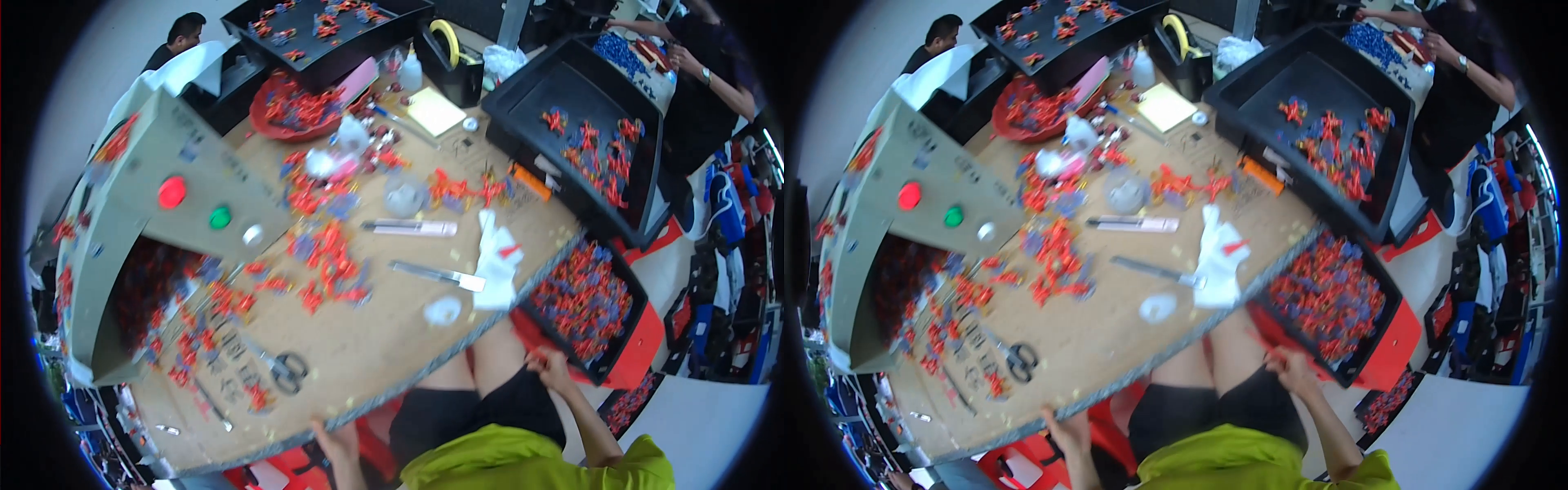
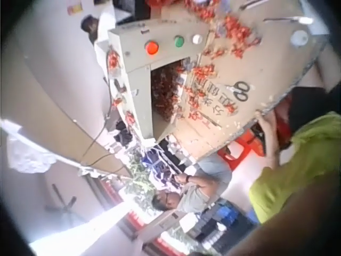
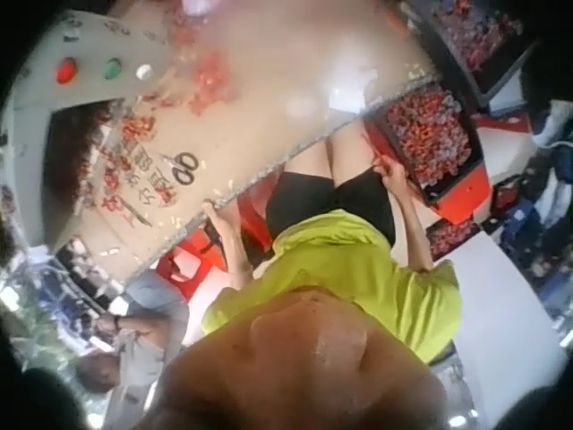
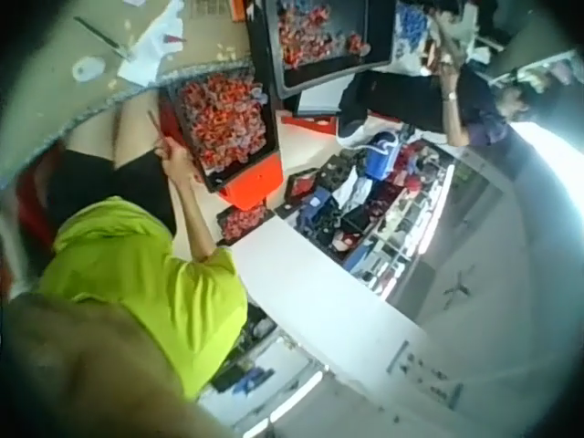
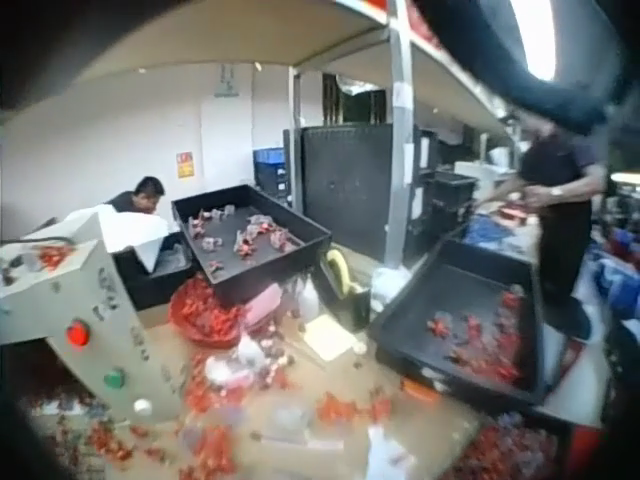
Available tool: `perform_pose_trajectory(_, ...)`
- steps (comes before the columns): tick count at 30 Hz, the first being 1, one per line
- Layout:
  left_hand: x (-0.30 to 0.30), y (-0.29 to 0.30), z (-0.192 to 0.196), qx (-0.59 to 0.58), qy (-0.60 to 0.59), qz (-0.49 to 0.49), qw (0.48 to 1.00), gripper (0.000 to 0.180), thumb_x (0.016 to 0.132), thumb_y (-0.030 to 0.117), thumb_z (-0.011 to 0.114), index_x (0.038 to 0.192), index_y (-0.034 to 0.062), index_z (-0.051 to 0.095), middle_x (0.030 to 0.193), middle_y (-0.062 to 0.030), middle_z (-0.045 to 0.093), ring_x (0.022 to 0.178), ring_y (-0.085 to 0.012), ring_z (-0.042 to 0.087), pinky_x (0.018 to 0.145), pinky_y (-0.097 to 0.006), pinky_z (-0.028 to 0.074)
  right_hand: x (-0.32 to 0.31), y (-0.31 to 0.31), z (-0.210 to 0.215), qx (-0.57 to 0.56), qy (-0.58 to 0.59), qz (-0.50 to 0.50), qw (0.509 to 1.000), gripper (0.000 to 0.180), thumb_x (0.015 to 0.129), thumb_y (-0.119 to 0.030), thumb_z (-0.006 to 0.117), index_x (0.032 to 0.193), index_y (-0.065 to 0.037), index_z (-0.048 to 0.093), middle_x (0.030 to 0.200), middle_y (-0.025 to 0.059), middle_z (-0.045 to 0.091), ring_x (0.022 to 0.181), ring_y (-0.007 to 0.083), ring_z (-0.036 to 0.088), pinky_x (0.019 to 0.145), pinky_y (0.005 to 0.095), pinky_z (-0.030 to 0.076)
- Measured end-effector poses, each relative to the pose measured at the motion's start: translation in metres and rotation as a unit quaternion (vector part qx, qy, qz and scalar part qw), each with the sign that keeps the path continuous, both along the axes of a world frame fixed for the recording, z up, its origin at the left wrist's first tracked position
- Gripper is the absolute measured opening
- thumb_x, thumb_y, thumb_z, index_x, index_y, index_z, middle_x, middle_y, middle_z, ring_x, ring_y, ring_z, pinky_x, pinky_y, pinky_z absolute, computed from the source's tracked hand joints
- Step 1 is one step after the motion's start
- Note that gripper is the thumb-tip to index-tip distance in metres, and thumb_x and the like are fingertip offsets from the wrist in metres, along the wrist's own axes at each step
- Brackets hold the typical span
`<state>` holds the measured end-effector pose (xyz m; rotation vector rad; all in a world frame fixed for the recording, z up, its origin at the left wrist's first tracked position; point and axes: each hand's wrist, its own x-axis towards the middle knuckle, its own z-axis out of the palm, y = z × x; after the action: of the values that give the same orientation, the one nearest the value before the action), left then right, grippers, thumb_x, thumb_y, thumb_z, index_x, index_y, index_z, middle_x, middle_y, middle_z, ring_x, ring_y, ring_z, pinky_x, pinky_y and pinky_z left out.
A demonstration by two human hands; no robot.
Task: The person assembles plastic figurines by attaching pieces together by hand, applying liquid from a bottle, and brushing them with a paintbrush. Afterward, the person moves and rearranges trays containing figurine components.
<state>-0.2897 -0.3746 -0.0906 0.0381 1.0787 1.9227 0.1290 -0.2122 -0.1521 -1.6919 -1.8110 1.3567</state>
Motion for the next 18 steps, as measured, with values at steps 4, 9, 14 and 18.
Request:
perform_pose_trajectory(4,0.007,0.004,0.016,-0.012,0.021,0.011,1.0,0.08,0.084,0.051,0.056,0.143,0.0089,0.022,0.146,-0.0071,0.027,0.135,-0.0259,0.024,0.111,-0.046,0.02,-0.007,0.033,0.056,-0.013,-0.066,0.121,0.99,0.016,0.071,-0.005,0.072,0.085,-0.003,0.065,0.073,0.0087,0.062,0.068,0.0182,0.061,0.061,0.0292,0.047)
perform_pose_trajectory(9,-0.006,-0.013,0.007,-0.029,-0.003,-0.035,0.999,0.078,0.084,0.05,0.058,0.142,0.0121,0.024,0.146,-0.0059,0.029,0.134,-0.0253,0.026,0.108,-0.048,0.024,-0.017,0.051,0.087,0.158,-0.07,0.094,0.98,0.016,0.071,-0.007,0.073,0.085,-0.003,0.067,0.074,0.0106,0.062,0.069,0.0226,0.062,0.06,0.0322,0.048)
perform_pose_trajectory(14,0.0,0.013,0.021,-0.012,-0.057,-0.065,0.996,0.084,0.083,0.058,0.053,0.144,0.0114,0.017,0.148,-0.0083,0.024,0.136,-0.0309,0.021,0.107,-0.054,0.026,-0.036,0.088,0.091,0.298,-0.018,-0.025,0.954,0.013,0.075,-0.004,0.062,0.087,0.0,0.066,0.075,0.0154,0.061,0.068,0.0277,0.061,0.062,0.0322,0.047)
perform_pose_trajectory(18,0.033,0.006,0.07,-0.042,0.087,-0.466,0.879,0.058,0.087,0.043,0.055,0.129,0.0057,0.045,0.112,-0.0132,0.059,0.097,-0.024,0.061,0.082,-0.036,0.049,-0.011,0.039,0.119,0.299,0.043,-0.079,0.95,0.014,0.076,0.0,0.053,0.079,0.003,0.066,0.068,0.0138,0.062,0.061,0.0238,0.06,0.06,0.0306,0.046)
